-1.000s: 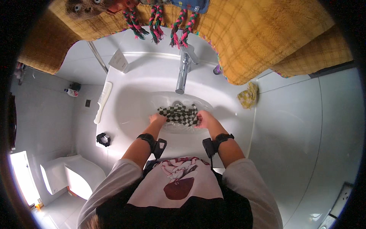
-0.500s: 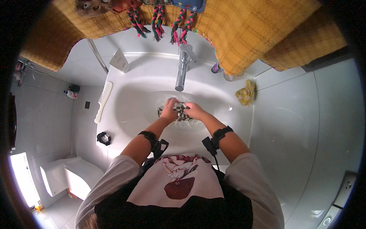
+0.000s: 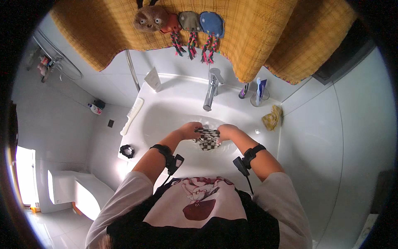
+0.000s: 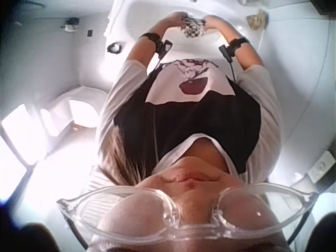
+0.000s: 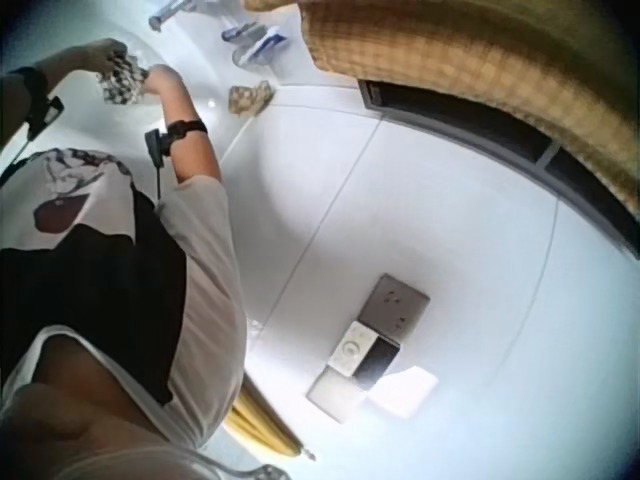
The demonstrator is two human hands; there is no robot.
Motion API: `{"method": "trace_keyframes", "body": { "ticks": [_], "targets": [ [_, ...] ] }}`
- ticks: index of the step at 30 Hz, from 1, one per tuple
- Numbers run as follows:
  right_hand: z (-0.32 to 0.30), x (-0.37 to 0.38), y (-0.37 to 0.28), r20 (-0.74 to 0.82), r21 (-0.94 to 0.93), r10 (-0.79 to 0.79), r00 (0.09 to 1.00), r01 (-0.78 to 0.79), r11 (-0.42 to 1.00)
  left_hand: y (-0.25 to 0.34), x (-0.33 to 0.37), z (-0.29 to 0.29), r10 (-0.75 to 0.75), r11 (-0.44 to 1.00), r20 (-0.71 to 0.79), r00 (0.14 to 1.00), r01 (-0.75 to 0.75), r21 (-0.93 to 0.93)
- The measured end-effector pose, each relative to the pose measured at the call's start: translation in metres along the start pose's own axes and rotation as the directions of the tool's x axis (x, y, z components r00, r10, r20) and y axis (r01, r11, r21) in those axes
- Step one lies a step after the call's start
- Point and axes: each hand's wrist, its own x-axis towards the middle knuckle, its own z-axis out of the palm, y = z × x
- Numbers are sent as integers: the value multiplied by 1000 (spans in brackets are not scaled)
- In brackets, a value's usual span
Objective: The recorder cleans the exterior surfaces and lid of a toilet with a cloth, then washes and wrings the cloth in a bathroom sink.
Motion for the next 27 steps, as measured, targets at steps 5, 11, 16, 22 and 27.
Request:
{"method": "trace_keyframes", "body": {
  "ticks": [5, 11, 16, 22, 27],
  "targets": [
    [3, 1, 1, -9, -32, 173, 985, -173, 984, 2, -9, -18, 22, 999, -83, 996, -20, 28],
    [-1, -7, -6, -205, 64, 120, 971, -109, 992, -5, -19, -43, -176, 937, -30, 984, 158, -310],
    [-19, -15, 0, -348, 390, 163, 923, -16, 921, 8, -19, -73, -138, 926, -88, 987, 97, -366],
    [-17, -3, -13, -524, 390, 272, 807, -56, 919, -36, -11, -74, -57, 987, -214, 975, 23, -157],
    [67, 18, 15, -150, 279, 376, 914, -326, 903, -77, -3, -26, -279, 942, 158, 947, 301, -145]
  ]
}}
